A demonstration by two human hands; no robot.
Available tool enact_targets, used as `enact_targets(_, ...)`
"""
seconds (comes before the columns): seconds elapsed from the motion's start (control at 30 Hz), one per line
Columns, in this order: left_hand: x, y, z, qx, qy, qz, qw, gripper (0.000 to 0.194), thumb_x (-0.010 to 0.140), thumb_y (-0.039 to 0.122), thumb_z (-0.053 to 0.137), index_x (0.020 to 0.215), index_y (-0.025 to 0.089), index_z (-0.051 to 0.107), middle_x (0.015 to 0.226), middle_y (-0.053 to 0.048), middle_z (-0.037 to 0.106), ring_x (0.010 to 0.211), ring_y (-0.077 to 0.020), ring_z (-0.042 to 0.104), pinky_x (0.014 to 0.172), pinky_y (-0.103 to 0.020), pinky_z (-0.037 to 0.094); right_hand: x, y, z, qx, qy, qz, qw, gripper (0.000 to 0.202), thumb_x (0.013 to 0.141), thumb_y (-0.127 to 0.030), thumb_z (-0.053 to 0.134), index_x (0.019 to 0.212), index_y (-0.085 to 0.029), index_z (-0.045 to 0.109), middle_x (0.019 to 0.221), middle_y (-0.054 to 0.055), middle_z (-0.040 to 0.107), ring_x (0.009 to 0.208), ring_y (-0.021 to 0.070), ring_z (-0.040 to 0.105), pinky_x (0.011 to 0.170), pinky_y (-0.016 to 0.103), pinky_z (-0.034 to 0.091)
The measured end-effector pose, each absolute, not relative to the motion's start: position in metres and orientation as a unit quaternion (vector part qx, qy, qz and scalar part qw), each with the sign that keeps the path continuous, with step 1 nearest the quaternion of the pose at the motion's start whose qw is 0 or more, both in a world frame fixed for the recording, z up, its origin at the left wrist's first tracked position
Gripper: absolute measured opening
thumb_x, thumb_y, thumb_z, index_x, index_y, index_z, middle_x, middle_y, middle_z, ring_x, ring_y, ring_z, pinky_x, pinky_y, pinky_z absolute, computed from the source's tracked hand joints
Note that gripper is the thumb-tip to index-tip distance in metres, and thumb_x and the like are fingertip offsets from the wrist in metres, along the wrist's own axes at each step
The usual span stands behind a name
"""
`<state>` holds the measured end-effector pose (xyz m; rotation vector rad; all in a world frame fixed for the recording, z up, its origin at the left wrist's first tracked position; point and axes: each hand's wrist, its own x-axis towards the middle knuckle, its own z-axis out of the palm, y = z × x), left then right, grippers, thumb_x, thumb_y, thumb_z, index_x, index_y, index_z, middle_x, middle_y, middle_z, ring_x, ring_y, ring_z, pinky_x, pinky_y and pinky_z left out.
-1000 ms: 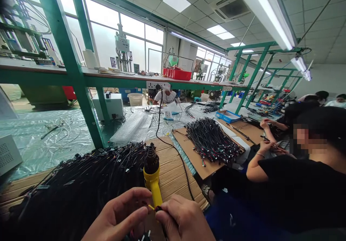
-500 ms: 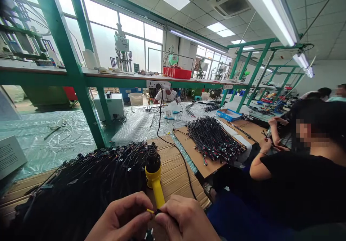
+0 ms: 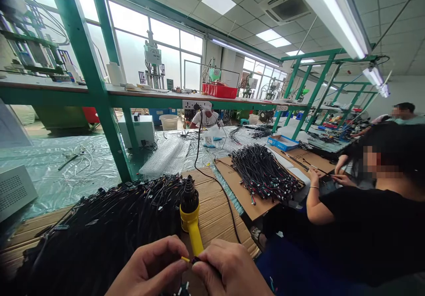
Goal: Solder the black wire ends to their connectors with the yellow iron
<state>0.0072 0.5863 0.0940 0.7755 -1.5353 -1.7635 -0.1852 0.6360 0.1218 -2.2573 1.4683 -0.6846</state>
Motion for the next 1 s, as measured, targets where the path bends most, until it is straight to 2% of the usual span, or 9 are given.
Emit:
enact_targets(0.17, 0.015, 0.585, 0.098, 0.300, -0.581, -0.675, 0.342, 0.031, 0.078, 0.043, 0.070, 0.094, 0.018, 0.064, 0.076, 0.000, 0.063, 0.067, -0.0146, 0.053, 0.063, -0.025, 0.044, -0.184, 0.635, 0.128, -0.794, 0.529, -0.236, 0.184, 0.020, 0.096, -0.026, 0.051, 0.083, -0.020, 0.065, 0.076, 0.001, 0.064, 0.070, 0.0148, 0.059, 0.063, 0.024, 0.042)
enact_targets(0.33, 0.021, 0.581, 0.105, 0.310, -0.561, -0.664, 0.385, 0.022, 0.082, 0.040, 0.068, 0.092, 0.021, 0.066, 0.067, 0.003, 0.063, 0.062, -0.0127, 0.054, 0.059, -0.022, 0.045, -0.183, 0.629, 0.135, -0.790, 0.536, -0.223, 0.199, 0.019, 0.097, -0.024, 0.049, 0.090, -0.020, 0.067, 0.082, 0.001, 0.065, 0.075, 0.0140, 0.059, 0.067, 0.023, 0.042)
enact_targets(0.57, 0.026, 0.570, 0.099, 0.343, -0.596, -0.606, 0.400, 0.019, 0.086, 0.040, 0.062, 0.090, 0.021, 0.065, 0.064, 0.004, 0.059, 0.062, -0.0129, 0.052, 0.060, -0.023, 0.044, -0.179, 0.610, 0.129, -0.803, 0.537, -0.215, 0.144, 0.022, 0.097, -0.026, 0.048, 0.081, -0.020, 0.061, 0.080, 0.000, 0.063, 0.075, 0.0134, 0.058, 0.067, 0.023, 0.040)
enact_targets(0.73, 0.028, 0.555, 0.092, 0.337, -0.595, -0.594, 0.424, 0.022, 0.085, 0.042, 0.063, 0.093, 0.021, 0.063, 0.067, 0.004, 0.061, 0.064, -0.0132, 0.055, 0.061, -0.022, 0.046, -0.174, 0.594, 0.128, -0.811, 0.525, -0.231, 0.115, 0.022, 0.097, -0.024, 0.047, 0.078, -0.019, 0.058, 0.079, 0.001, 0.063, 0.074, 0.0141, 0.057, 0.068, 0.024, 0.041)
enact_targets(0.8, 0.030, 0.544, 0.090, 0.342, -0.609, -0.547, 0.462, 0.023, 0.091, 0.042, 0.055, 0.099, 0.022, 0.063, 0.074, 0.002, 0.067, 0.068, -0.0148, 0.060, 0.065, -0.024, 0.050, -0.173, 0.590, 0.128, -0.809, 0.524, -0.239, 0.114, 0.022, 0.098, -0.024, 0.046, 0.083, -0.020, 0.061, 0.080, 0.001, 0.064, 0.075, 0.0151, 0.058, 0.069, 0.025, 0.041)
enact_targets(0.9, 0.032, 0.517, 0.094, 0.368, -0.634, -0.418, 0.536, 0.028, 0.097, 0.039, 0.042, 0.106, 0.022, 0.063, 0.098, -0.002, 0.070, 0.087, -0.0187, 0.065, 0.077, -0.030, 0.052, -0.174, 0.584, 0.128, -0.805, 0.527, -0.249, 0.114, 0.020, 0.098, -0.024, 0.046, 0.090, -0.021, 0.064, 0.082, 0.002, 0.065, 0.077, 0.0164, 0.059, 0.071, 0.026, 0.042)
enact_targets(1.0, 0.027, 0.480, 0.111, 0.364, -0.664, -0.335, 0.561, 0.028, 0.098, 0.037, 0.042, 0.111, 0.023, 0.062, 0.113, -0.004, 0.066, 0.104, -0.0202, 0.060, 0.096, -0.034, 0.042, -0.177, 0.581, 0.126, -0.802, 0.525, -0.259, 0.122, 0.019, 0.097, -0.023, 0.046, 0.093, -0.022, 0.065, 0.083, 0.002, 0.065, 0.078, 0.0165, 0.059, 0.071, 0.026, 0.042)
